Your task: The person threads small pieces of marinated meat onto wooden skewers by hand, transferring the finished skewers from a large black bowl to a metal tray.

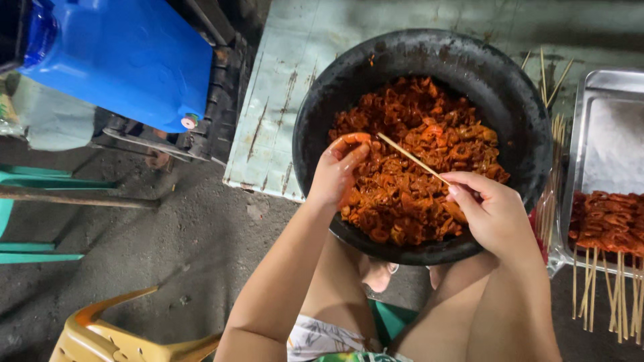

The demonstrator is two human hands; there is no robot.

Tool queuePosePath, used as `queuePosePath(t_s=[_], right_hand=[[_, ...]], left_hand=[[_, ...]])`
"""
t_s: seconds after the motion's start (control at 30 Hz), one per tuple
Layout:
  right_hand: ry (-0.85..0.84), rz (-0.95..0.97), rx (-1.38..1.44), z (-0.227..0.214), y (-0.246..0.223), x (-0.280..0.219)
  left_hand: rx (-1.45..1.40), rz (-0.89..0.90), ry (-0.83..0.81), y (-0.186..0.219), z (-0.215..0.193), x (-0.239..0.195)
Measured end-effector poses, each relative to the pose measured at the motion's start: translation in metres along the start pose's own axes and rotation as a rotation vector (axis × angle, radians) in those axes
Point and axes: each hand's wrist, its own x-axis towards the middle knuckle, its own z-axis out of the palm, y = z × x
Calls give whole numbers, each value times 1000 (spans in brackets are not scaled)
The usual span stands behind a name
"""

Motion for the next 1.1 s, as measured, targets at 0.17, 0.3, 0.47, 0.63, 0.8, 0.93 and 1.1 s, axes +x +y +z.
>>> queuePosePath(t_s=[0.17,0.3,0.47,0.63,0.8,0.93,1.1], right_hand=[[15,5,-40,-2,1,-2],[52,-57,58,-7,7,5],[93,-65,71,-7,13,13],[141,13,104,-5,21,18],[149,-15,115,-6,26,21],[140,6,158,-7,26,23],[111,31,129,-7,28,16]], left_hand=[[85,-28,6,9,-3,0],[518,96,-35,11,-15,14],[1672,-121,-194,3,-40,42],[1810,-56,-266,-38,-63,106],[2089,31,-382,-93,-77,159],[2000,92,-328,-97,-83,165],[1594,-81,-211,-50,-64,137]])
